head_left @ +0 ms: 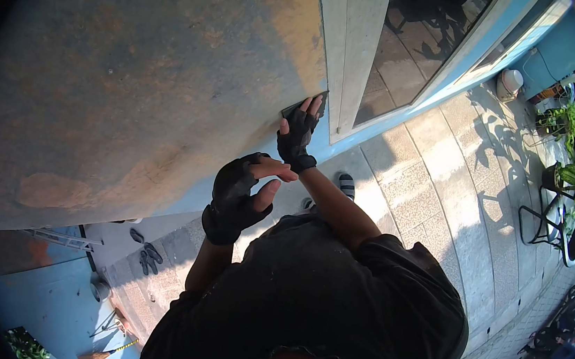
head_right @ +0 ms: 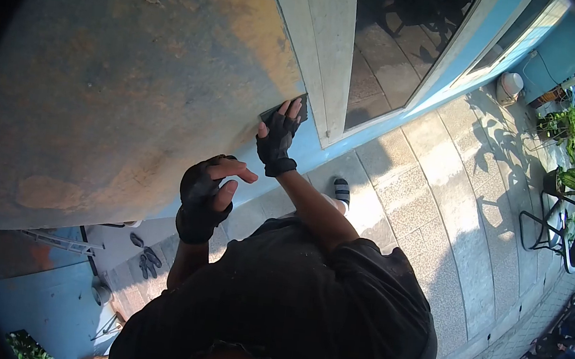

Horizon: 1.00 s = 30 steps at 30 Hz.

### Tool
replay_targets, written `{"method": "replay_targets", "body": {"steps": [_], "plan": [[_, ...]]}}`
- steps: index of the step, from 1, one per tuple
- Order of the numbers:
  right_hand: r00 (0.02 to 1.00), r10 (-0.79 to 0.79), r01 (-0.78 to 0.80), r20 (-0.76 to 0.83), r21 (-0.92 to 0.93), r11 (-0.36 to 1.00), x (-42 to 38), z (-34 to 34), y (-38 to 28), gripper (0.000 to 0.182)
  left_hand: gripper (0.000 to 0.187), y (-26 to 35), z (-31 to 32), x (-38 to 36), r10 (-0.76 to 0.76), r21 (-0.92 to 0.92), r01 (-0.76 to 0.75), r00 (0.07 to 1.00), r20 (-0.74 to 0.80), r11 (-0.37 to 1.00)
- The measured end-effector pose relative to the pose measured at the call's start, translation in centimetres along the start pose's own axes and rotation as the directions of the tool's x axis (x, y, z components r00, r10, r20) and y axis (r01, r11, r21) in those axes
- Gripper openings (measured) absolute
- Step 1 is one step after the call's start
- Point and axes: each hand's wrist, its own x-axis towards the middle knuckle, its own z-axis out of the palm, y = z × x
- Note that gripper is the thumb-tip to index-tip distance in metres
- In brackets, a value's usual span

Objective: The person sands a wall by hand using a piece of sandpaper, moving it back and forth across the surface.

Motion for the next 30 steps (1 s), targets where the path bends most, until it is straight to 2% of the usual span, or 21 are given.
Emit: {"method": "replay_targets", "body": {"steps": [4,6,9,12,16,19,20,22,26,28,30], "plan": [[0.993,-0.101,0.105,-0.068,0.060,0.993,5.3,-1.3,-4.9,0.088,0.021,-0.4,0.4,-0.1,-0.033,-0.041,0.034,0.999,0.011,0.999],[0.992,-0.116,0.118,-0.053,0.038,0.992,5.2,-1.3,-4.2,0.087,0.020,-0.5,0.3,0.1,-0.001,0.000,0.001,0.999,0.047,1.000],[0.988,-0.156,0.155,-0.015,-0.027,0.987,2.9,-0.6,-0.6,0.085,0.020,-0.5,0.1,-0.1,-0.022,-0.018,0.023,1.000,0.022,1.000],[0.984,-0.092,0.113,0.151,-0.133,0.985,-1.5,-0.4,2.7,0.089,0.020,-0.6,0.2,-0.2,-0.020,-0.023,0.020,1.000,0.008,1.000],[0.990,-0.124,0.126,0.072,-0.016,0.992,-1.4,-0.7,1.9,0.093,0.021,-0.8,0.1,-0.2,-0.007,0.015,0.006,1.000,0.012,1.000],[0.987,-0.142,0.143,0.074,-0.006,0.990,-1.4,-0.7,2.3,0.093,0.022,-0.9,-0.1,-0.2,-0.002,0.031,0.002,1.000,0.023,1.000],[0.987,-0.142,0.143,0.074,-0.004,0.990,-1.3,-0.7,2.7,0.093,0.022,-0.9,-0.1,-0.1,-0.003,0.019,0.003,1.000,0.019,1.000],[0.971,-0.200,0.216,0.134,-0.125,0.968,-1.2,-1.1,3.4,0.092,0.021,-0.8,-0.2,-0.1,-0.006,0.004,0.006,1.000,0.016,1.000],[0.973,-0.190,0.208,0.128,-0.138,0.968,-0.2,-0.8,2.7,0.090,0.020,-0.7,-0.2,0.1,-0.025,0.029,0.025,1.000,0.007,0.999],[0.974,-0.225,0.227,0.033,-0.110,0.968,1.8,-1.2,0.9,0.089,0.019,-0.7,-0.1,0.0,-0.028,0.027,0.028,1.000,0.000,0.999],[0.980,-0.197,0.198,0.011,-0.082,0.977,2.6,-1.1,0.0,0.090,0.018,-0.9,-0.2,-0.1,-0.024,0.045,0.023,1.000,0.019,0.999]]}}
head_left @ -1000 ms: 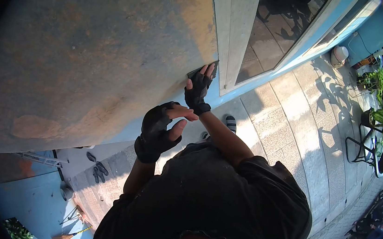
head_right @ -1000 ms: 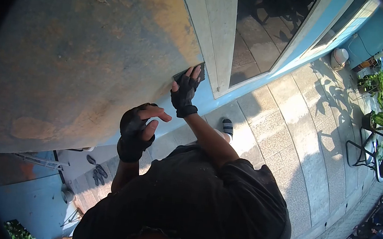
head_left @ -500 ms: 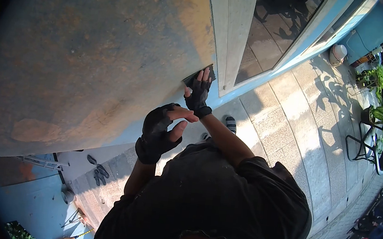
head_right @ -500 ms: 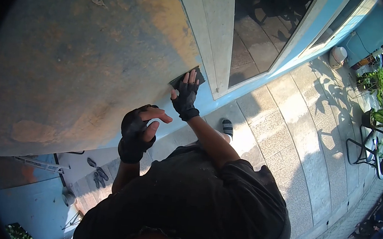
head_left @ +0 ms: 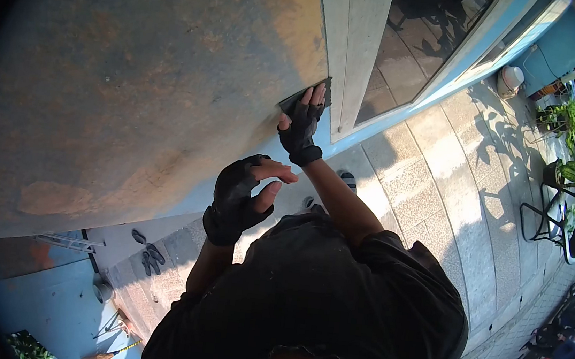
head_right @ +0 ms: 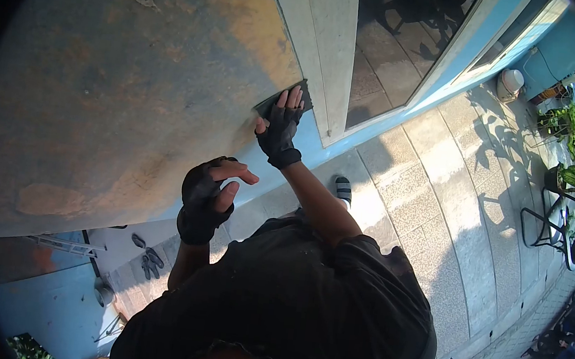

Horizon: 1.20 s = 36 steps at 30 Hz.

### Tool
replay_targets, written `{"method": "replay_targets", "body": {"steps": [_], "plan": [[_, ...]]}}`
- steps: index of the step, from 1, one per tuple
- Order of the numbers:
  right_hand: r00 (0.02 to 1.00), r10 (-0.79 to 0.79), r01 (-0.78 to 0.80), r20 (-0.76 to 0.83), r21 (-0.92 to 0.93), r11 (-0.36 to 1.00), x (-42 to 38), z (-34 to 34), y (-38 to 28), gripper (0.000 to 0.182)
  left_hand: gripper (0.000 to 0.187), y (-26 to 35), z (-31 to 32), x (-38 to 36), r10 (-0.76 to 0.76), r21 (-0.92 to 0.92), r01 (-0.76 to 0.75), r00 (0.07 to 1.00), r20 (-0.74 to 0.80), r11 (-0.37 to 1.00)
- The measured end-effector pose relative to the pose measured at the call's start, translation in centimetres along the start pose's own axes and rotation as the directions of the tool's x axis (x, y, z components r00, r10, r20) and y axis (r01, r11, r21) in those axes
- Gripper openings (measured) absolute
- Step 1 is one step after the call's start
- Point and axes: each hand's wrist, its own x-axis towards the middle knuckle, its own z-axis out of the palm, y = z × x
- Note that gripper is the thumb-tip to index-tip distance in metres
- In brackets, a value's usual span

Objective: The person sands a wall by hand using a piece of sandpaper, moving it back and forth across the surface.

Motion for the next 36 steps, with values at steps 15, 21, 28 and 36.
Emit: {"method": "replay_targets", "body": {"steps": [15,21,28,36], "plan": [[0.972,0.214,-0.198,-0.095,0.155,0.968,1.5,0.1,-3.4,0.092,0.020,-0.7,0.2,0.4,0.030,-0.017,-0.030,1.000,0.009,0.999],[0.929,0.366,-0.344,-0.050,0.247,0.906,-1.8,1.6,-1.2,0.092,0.021,-0.6,0.2,0.9,0.025,-0.027,-0.025,1.000,-0.004,0.999],[0.970,0.224,-0.189,-0.090,0.298,0.936,3.6,-1.2,-5.5,0.087,0.022,-0.2,0.8,1.1,0.040,-0.035,-0.040,0.999,-0.002,0.999],[0.907,0.411,-0.384,-0.091,0.223,0.896,-1.6,2.3,-2.1,0.096,0.020,0.2,0.4,1.5,0.097,0.026,-0.096,0.995,-0.018,0.995]]}}
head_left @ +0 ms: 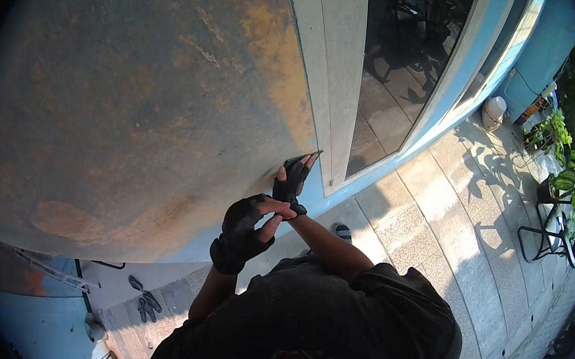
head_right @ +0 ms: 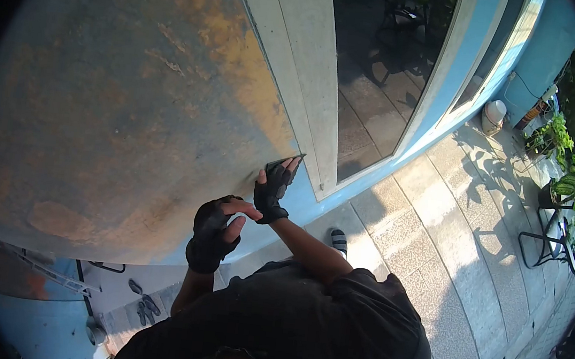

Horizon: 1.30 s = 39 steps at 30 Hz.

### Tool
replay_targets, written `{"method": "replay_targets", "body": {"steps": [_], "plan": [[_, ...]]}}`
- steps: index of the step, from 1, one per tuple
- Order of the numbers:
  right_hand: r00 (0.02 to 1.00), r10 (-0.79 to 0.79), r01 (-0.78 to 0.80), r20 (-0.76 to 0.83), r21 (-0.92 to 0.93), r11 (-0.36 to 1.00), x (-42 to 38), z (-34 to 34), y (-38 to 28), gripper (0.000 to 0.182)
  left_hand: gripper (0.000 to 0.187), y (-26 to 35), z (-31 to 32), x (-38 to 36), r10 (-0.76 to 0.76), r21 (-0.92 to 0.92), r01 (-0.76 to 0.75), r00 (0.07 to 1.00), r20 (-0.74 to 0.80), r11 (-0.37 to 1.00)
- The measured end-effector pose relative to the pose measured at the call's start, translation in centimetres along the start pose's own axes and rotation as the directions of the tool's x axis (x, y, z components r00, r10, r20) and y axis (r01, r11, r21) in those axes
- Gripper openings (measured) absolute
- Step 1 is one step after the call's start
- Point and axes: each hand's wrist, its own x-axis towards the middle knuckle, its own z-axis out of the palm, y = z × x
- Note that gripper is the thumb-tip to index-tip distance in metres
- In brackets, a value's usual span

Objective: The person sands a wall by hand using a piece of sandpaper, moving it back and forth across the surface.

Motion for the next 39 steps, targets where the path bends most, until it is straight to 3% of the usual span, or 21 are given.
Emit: {"method": "replay_targets", "body": {"steps": [3,4,7,11,15,18,22,25,27,31,33,36,39], "plan": [[0.995,-0.102,0.101,0.001,0.137,0.985,2.9,-1.3,-5.9,0.095,0.019,0.3,0.4,0.1,-0.006,-0.020,0.006,1.000,-0.019,1.000],[0.984,-0.180,0.178,0.008,0.110,0.978,3.7,-1.7,-6.7,0.093,0.019,0.5,0.4,0.3,0.010,-0.014,-0.011,1.000,-0.004,1.000],[0.979,-0.202,0.200,0.020,0.094,0.975,4.1,-1.6,-6.0,0.091,0.019,0.9,0.5,0.5,0.015,-0.012,-0.015,1.000,0.014,1.000],[0.990,-0.128,0.126,0.057,0.044,0.991,1.0,-1.7,-0.9,0.090,0.018,0.7,0.4,0.1,0.027,0.009,-0.027,1.000,0.010,1.000],[0.994,-0.107,0.106,0.008,0.059,0.993,1.2,-1.2,-2.3,0.093,0.017,1.3,0.2,0.0,0.024,0.039,-0.024,1.000,0.016,0.999],[0.953,-0.304,0.304,-0.004,0.056,0.951,3.9,-1.4,-6.9,0.093,0.017,1.5,0.2,0.1,0.018,0.032,-0.018,1.000,0.016,0.999],[0.953,-0.301,0.301,-0.005,0.067,0.951,4.4,-1.2,-7.0,0.092,0.017,1.9,0.4,0.1,0.048,0.033,-0.047,0.999,-0.010,0.998],[0.972,-0.230,0.228,0.041,0.045,0.973,1.5,-1.1,-2.1,0.090,0.018,2.1,0.4,0.1,0.055,0.027,-0.054,0.998,-0.014,0.998],[0.994,-0.093,0.093,0.050,0.003,0.996,-0.1,-1.2,-0.3,0.090,0.018,2.3,0.3,0.1,0.061,0.038,-0.061,0.998,-0.009,0.997],[0.994,-0.110,0.110,-0.016,0.031,0.993,0.6,-0.5,-1.8,0.090,0.019,2.8,0.3,-0.1,0.048,0.055,-0.047,0.999,-0.016,0.997],[0.942,-0.333,0.332,0.023,0.042,0.942,3.0,-0.5,-4.4,0.091,0.020,2.9,0.3,0.0,0.051,0.060,-0.049,0.998,-0.031,0.997],[0.954,-0.299,0.295,0.034,0.102,0.950,4.3,-1.3,-7.9,0.090,0.020,3.0,0.5,-0.1,0.063,0.090,-0.061,0.998,-0.015,0.994],[0.959,-0.277,0.272,0.062,0.080,0.959,2.8,-1.1,-4.4,0.091,0.021,2.9,0.6,-0.5,0.051,0.039,-0.049,0.998,-0.038,0.998]]}}
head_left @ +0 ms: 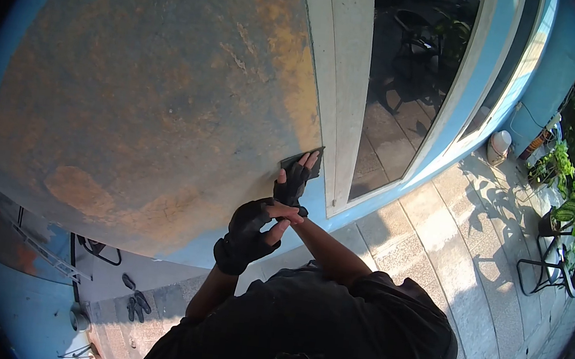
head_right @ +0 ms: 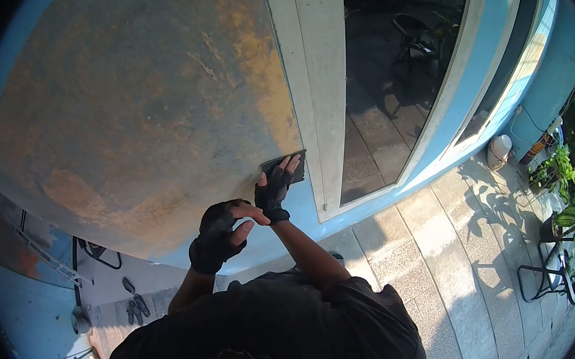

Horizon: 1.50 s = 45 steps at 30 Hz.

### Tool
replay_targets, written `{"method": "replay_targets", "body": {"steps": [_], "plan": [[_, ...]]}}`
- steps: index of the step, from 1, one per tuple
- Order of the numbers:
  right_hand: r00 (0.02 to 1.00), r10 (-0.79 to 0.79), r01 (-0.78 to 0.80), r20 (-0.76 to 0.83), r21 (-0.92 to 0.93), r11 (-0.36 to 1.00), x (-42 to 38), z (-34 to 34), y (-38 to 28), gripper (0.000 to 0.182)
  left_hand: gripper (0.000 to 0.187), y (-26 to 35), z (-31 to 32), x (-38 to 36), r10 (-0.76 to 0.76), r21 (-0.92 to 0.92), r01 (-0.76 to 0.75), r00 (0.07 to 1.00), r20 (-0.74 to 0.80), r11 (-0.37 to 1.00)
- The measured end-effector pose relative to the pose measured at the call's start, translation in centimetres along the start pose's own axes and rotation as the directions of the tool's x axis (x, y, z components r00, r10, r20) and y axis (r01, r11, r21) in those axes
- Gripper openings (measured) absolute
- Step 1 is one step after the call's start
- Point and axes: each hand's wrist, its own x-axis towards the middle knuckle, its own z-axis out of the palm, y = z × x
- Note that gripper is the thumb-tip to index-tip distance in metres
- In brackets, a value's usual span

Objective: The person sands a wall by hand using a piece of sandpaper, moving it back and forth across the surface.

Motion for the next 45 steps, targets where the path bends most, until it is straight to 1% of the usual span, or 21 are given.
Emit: {"method": "replay_targets", "body": {"steps": [1,3,6,7,9,12,14,17,18,20,21,24,27,30,32,35,37,38,40,43,45], "plan": [[1.000,0.000,0.000,0.004,0.002,1.000,-1.3,0.1,1.1,0.091,0.021,0.1,-0.1,-0.1,0.016,-0.002,-0.016,1.000,-0.009,1.000],[0.979,0.198,-0.200,-0.043,-0.052,0.978,-3.3,0.2,2.6,0.091,0.021,0.3,-0.1,-0.2,0.032,-0.006,-0.032,0.999,-0.019,0.999],[0.977,0.208,-0.212,-0.054,-0.079,0.974,-3.8,0.5,3.2,0.091,0.020,0.8,-0.4,-0.1,0.030,-0.004,-0.030,0.999,-0.039,1.000],[0.977,0.204,-0.208,-0.053,-0.079,0.975,-2.7,0.1,1.8,0.091,0.020,0.9,-0.5,-0.1,0.036,0.016,-0.036,0.999,-0.028,0.999],[1.000,0.000,0.000,-0.022,0.016,1.000,0.1,-0.7,-1.1,0.091,0.020,0.9,-0.3,-0.1,0.043,0.032,-0.043,0.999,-0.018,0.999],[1.000,-0.015,0.015,-0.021,0.012,1.000,2.5,-0.7,-2.8,0.090,0.020,0.7,-0.1,-0.4,0.026,-0.008,-0.026,0.999,-0.038,1.000],[1.000,-0.028,0.028,-0.010,-0.024,0.999,1.6,-0.3,-1.2,0.090,0.021,0.8,-0.2,-0.3,0.050,0.036,-0.050,0.999,-0.006,0.998],[0.995,0.098,-0.100,-0.028,-0.080,0.992,-2.6,0.6,3.6,0.090,0.020,1.2,-0.2,-0.4,0.030,0.016,-0.030,0.999,-0.019,0.999],[0.995,0.099,-0.101,-0.026,-0.081,0.992,-3.3,0.1,3.5,0.090,0.020,1.3,-0.1,-0.5,0.029,0.016,-0.028,0.999,-0.021,0.999],[0.972,0.226,-0.217,0.058,-0.133,0.967,-3.9,-0.5,3.5,0.090,0.020,1.4,-0.1,-0.6,0.003,-0.010,-0.004,1.000,-0.030,1.000],[0.973,0.221,-0.212,0.061,-0.132,0.968,-3.4,-0.5,3.0,0.090,0.020,1.4,0.0,-0.6,0.005,-0.008,-0.005,0.999,-0.035,1.000],[0.998,-0.054,0.054,0.017,-0.032,0.998,0.2,-0.8,-0.3,0.089,0.019,1.1,0.3,-0.7,0.017,-0.013,-0.018,0.998,-0.063,1.000],[0.997,-0.083,0.082,-0.004,-0.050,0.995,3.6,-0.9,-3.0,0.087,0.017,1.1,0.6,-0.8,0.032,0.018,-0.030,0.997,-0.071,0.999],[0.996,-0.077,0.079,0.035,-0.069,0.994,2.7,-1.0,-1.5,0.087,0.017,1.2,0.5,-0.8,0.088,0.051,-0.086,0.996,-0.023,0.995],[0.999,0.041,-0.042,-0.011,-0.024,0.999,0.0,-0.4,0.9,0.088,0.017,1.2,0.4,-1.0,0.071,0.025,-0.070,0.996,-0.051,0.997],[0.984,0.178,-0.177,0.015,-0.053,0.983,-4.1,0.0,4.8,0.088,0.017,1.4,0.3,-1.0,0.032,0.010,-0.031,0.998,-0.060,0.999],[0.966,0.257,-0.257,0.001,-0.021,0.966,-3.9,0.2,4.2,0.090,0.017,1.7,0.1,-0.9,0.037,0.030,-0.035,0.997,-0.065,0.999],[0.967,0.256,-0.256,0.004,-0.021,0.966,-3.3,0.5,4.1,0.090,0.017,1.9,0.1,-0.8,0.043,0.047,-0.040,0.997,-0.067,0.998],[0.999,0.036,-0.036,0.009,-0.007,0.999,-0.4,0.1,1.2,0.092,0.016,1.8,0.4,-0.8,0.030,0.023,-0.028,0.997,-0.066,0.999],[1.000,0.023,-0.023,-0.019,0.007,1.000,1.6,0.4,-0.6,0.092,0.016,1.7,0.5,-0.6,0.028,0.020,-0.027,0.998,-0.054,0.999],[0.999,0.041,-0.041,0.012,-0.011,0.999,0.8,-0.4,-0.2,0.092,0.016,1.6,0.5,-0.6,0.036,0.036,-0.034,0.998,-0.045,0.999]]}}
